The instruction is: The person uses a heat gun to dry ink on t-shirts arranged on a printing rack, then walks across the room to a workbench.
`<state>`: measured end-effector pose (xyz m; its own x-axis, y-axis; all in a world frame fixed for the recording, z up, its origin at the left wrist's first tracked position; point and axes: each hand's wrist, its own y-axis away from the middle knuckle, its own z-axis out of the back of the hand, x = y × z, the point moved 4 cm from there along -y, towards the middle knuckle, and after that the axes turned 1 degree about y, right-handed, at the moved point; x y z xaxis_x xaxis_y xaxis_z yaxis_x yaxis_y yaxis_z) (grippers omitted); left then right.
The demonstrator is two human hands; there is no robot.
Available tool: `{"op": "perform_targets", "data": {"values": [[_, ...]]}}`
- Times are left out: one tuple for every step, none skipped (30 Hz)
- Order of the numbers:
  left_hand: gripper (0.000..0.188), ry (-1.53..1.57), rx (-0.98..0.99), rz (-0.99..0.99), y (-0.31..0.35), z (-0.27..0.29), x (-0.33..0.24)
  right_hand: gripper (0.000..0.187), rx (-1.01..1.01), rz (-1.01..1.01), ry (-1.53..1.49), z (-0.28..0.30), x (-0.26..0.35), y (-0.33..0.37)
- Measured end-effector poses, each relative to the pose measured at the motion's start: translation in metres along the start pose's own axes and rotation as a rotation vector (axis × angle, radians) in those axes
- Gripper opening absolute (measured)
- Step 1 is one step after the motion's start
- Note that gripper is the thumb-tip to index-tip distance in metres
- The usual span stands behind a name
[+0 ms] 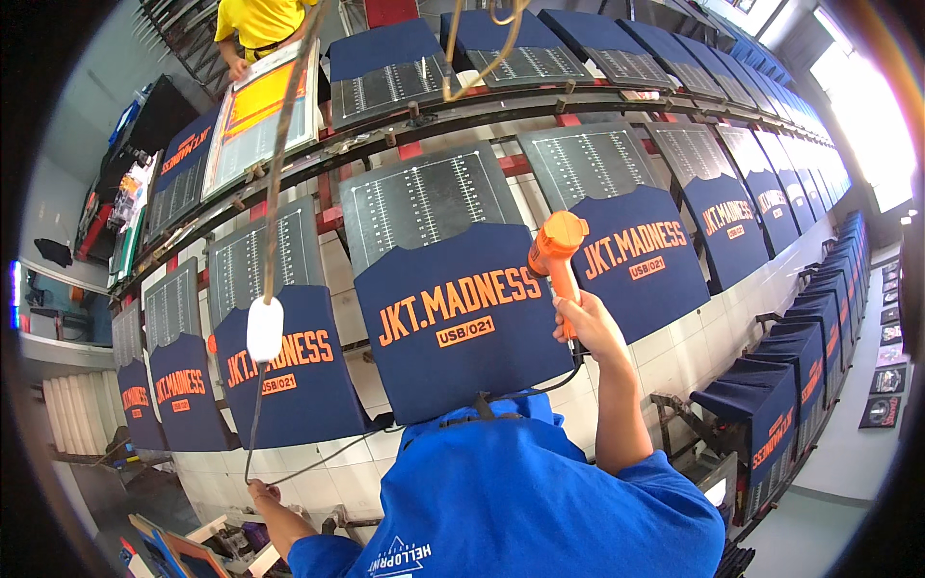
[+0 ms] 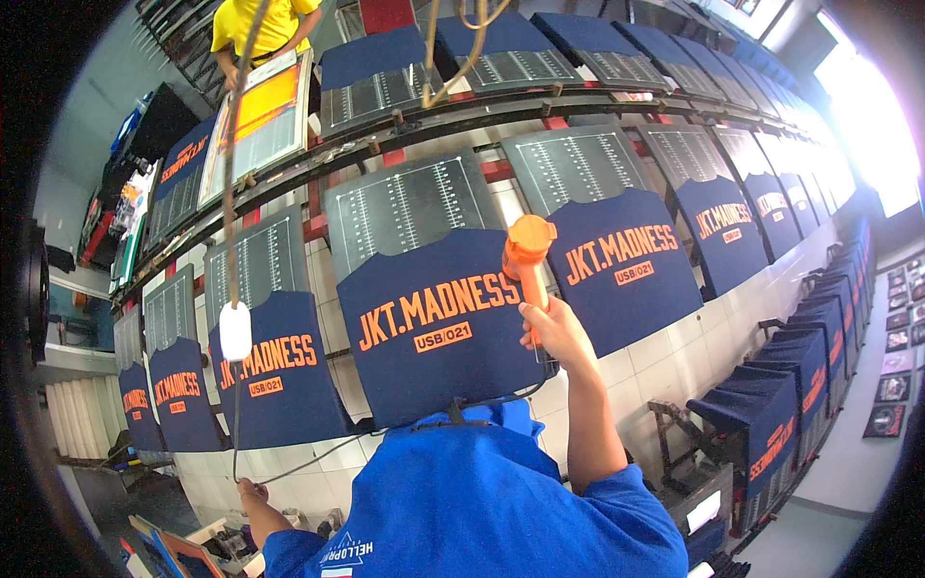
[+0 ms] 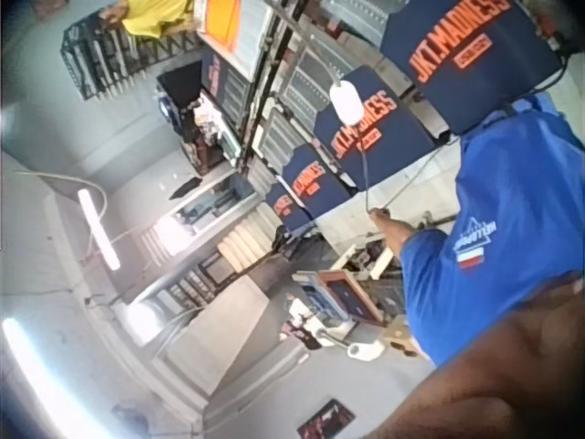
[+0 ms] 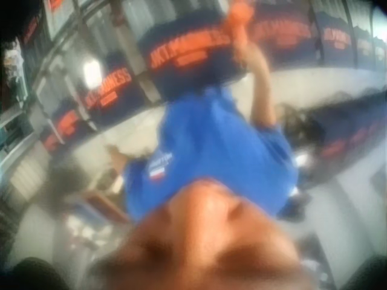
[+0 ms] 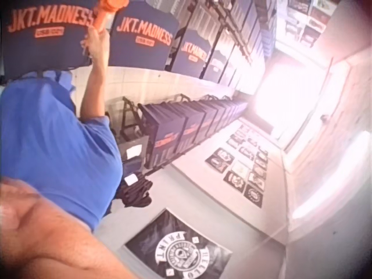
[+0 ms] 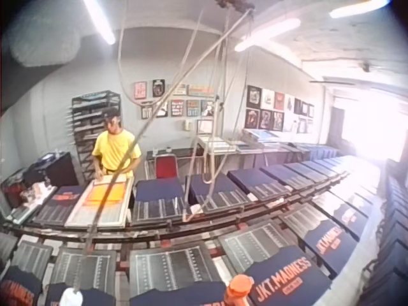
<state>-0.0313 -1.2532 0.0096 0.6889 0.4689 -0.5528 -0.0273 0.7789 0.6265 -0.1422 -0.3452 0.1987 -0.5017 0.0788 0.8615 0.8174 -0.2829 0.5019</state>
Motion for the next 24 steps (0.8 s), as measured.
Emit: {"op": "perform_targets", "data": {"values": [[0.032, 0.099, 0.003, -0.016, 0.000, -0.009, -0.005, 0.027, -0.011, -0.005, 0.014, 0.000, 0.005, 0.003], [0.031, 0.111, -0.036, -0.051, 0.000, -0.018, -0.015, 0.027, -0.018, -0.008, -0.010, -0.001, 0.007, 0.003], [0.031, 0.128, -0.077, -0.076, 0.003, -0.026, -0.018, 0.027, -0.020, -0.008, -0.023, -0.003, 0.009, 0.002], [0.031, 0.143, -0.118, -0.107, 0.005, -0.031, -0.019, 0.027, -0.024, -0.009, -0.043, -0.005, 0.011, 0.001], [0.032, 0.183, -0.095, -0.114, -0.001, -0.031, -0.026, 0.027, -0.020, -0.004, -0.012, -0.008, 0.012, -0.001], [0.032, 0.223, -0.071, -0.122, -0.007, -0.030, -0.041, 0.026, -0.017, 0.000, 0.019, -0.012, 0.013, -0.003], [0.034, 0.262, -0.048, -0.130, -0.013, -0.029, -0.055, 0.025, -0.013, 0.004, 0.049, -0.014, 0.014, -0.004], [0.036, 0.246, -0.071, -0.127, -0.018, -0.030, -0.068, 0.025, -0.008, -0.008, 0.030, -0.013, 0.014, -0.006], [0.038, 0.227, -0.093, -0.127, -0.020, -0.033, -0.083, 0.025, -0.007, -0.022, 0.009, -0.012, 0.013, -0.007], [0.040, 0.212, -0.114, -0.125, -0.021, -0.036, -0.090, 0.025, -0.004, -0.033, -0.010, -0.012, 0.013, -0.007], [0.047, 0.169, -0.126, -0.153, -0.019, -0.044, -0.090, 0.024, -0.006, -0.022, 0.018, -0.013, 0.015, -0.006], [0.056, 0.126, -0.139, -0.182, -0.015, -0.055, -0.089, 0.024, -0.008, -0.012, 0.044, -0.016, 0.017, -0.003], [0.065, 0.076, -0.143, -0.201, -0.004, -0.074, -0.083, 0.024, -0.018, -0.005, 0.082, -0.018, 0.019, 0.001], [0.075, 0.028, -0.153, -0.222, 0.008, -0.086, -0.078, 0.025, -0.038, -0.024, 0.072, -0.019, 0.019, 0.004], [0.086, -0.020, -0.167, -0.248, 0.015, -0.092, -0.077, 0.026, -0.054, -0.046, 0.057, -0.017, 0.018, 0.007], [0.088, -0.210, -0.238, -0.378, 0.009, -0.086, -0.090, 0.028, -0.057, -0.069, 0.022, -0.015, 0.014, 0.009], [0.090, -0.398, -0.320, -0.515, -0.004, -0.075, -0.110, 0.027, -0.066, -0.065, 0.035, -0.014, 0.011, 0.011], [0.092, -0.586, -0.388, -0.642, -0.008, -0.075, -0.123, 0.027, -0.059, -0.071, 0.008, -0.011, 0.008, 0.012], [0.092, -0.607, -0.412, -0.734, 0.000, -0.093, -0.110, 0.026, -0.068, -0.076, 0.010, -0.010, 0.010, 0.016], [0.089, -0.616, -0.389, -0.765, 0.009, -0.103, -0.102, 0.026, -0.074, -0.083, 0.007, -0.009, 0.011, 0.020], [0.087, -0.622, -0.370, -0.796, 0.017, -0.108, -0.095, 0.024, -0.074, -0.089, -0.031, -0.009, 0.014, 0.022], [0.084, -0.626, -0.358, -0.832, 0.025, -0.110, -0.094, 0.024, -0.091, -0.077, -0.007, -0.009, 0.014, 0.023], [0.080, -0.668, -0.340, -0.838, 0.031, -0.111, -0.097, 0.024, -0.105, -0.062, 0.013, -0.011, 0.011, 0.024], [0.079, -0.683, -0.358, -0.872, 0.038, -0.112, -0.097, 0.023, -0.118, -0.047, 0.033, -0.012, 0.010, 0.024]]}}
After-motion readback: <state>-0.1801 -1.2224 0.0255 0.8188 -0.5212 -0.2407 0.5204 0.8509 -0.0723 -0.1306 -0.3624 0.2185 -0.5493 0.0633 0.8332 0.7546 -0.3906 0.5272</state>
